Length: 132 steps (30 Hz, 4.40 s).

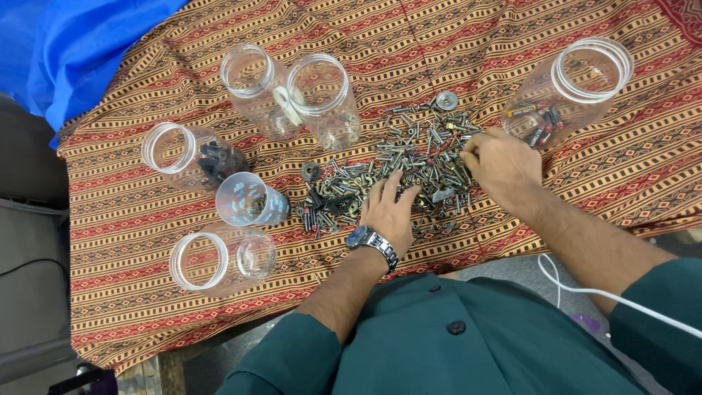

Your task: The person sits on the floor in front of a cloth with a large pile of screws, bolts, washers and other small hardware pieces. They pick pieces one at a time or in small handfuls, sort them by type, and place them into clear plastic jars and a small cup arranged around the pile.

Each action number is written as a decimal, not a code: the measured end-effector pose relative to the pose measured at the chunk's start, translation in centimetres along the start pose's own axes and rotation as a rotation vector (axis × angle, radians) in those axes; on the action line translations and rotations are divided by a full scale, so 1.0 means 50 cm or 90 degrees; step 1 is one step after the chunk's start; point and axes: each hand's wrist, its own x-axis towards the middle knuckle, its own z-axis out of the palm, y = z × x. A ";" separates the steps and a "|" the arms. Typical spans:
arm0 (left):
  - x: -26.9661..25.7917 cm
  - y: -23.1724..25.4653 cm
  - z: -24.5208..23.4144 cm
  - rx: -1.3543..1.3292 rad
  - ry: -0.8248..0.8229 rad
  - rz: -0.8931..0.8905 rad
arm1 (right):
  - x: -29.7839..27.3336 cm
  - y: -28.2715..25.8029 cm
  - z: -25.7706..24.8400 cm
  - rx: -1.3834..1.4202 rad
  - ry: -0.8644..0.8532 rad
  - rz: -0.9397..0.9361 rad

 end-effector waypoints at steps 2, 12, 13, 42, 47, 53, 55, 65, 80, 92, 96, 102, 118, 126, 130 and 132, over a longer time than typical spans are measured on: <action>-0.005 -0.012 0.003 -0.002 0.016 0.016 | -0.007 -0.005 -0.003 -0.009 0.000 0.014; -0.019 -0.030 0.003 -0.025 0.090 0.058 | -0.009 -0.024 -0.013 -0.056 0.022 -0.025; -0.020 -0.031 0.001 -0.030 0.108 0.063 | -0.008 -0.025 -0.014 -0.065 0.026 -0.039; 0.003 -0.016 -0.189 -0.007 0.451 0.084 | 0.056 -0.266 -0.056 0.600 0.006 -0.048; 0.025 -0.028 -0.237 0.065 0.458 0.002 | 0.081 -0.318 -0.088 0.629 0.056 -0.109; 0.041 -0.041 -0.232 0.111 0.382 -0.042 | 0.112 -0.351 -0.085 0.473 0.109 -0.209; 0.041 -0.046 -0.228 0.102 0.387 -0.033 | 0.119 -0.357 -0.083 0.462 0.108 -0.225; 0.040 -0.047 -0.213 0.075 0.378 -0.048 | 0.133 -0.369 -0.084 0.323 0.179 -0.263; 0.008 -0.010 -0.180 -0.003 0.392 0.014 | 0.100 -0.318 -0.053 0.410 0.200 -0.256; -0.023 -0.008 -0.037 0.021 0.059 0.032 | -0.058 -0.099 0.001 0.033 -0.034 -0.141; -0.023 -0.012 -0.017 0.028 0.027 0.013 | -0.075 -0.062 0.003 0.053 -0.039 -0.118; -0.020 -0.007 -0.010 0.035 0.040 -0.019 | -0.080 -0.027 0.014 0.115 0.030 -0.125; -0.035 -0.004 0.048 0.063 0.127 -0.021 | -0.041 0.022 0.005 0.196 0.114 -0.122; -0.028 0.009 0.063 0.082 0.156 -0.061 | -0.046 0.021 0.029 0.121 0.040 -0.230; -0.024 0.013 0.067 0.078 0.163 -0.066 | -0.044 0.038 0.028 0.216 0.080 -0.232; -0.025 0.014 0.069 0.088 0.166 -0.073 | -0.038 0.047 0.024 0.219 0.106 -0.193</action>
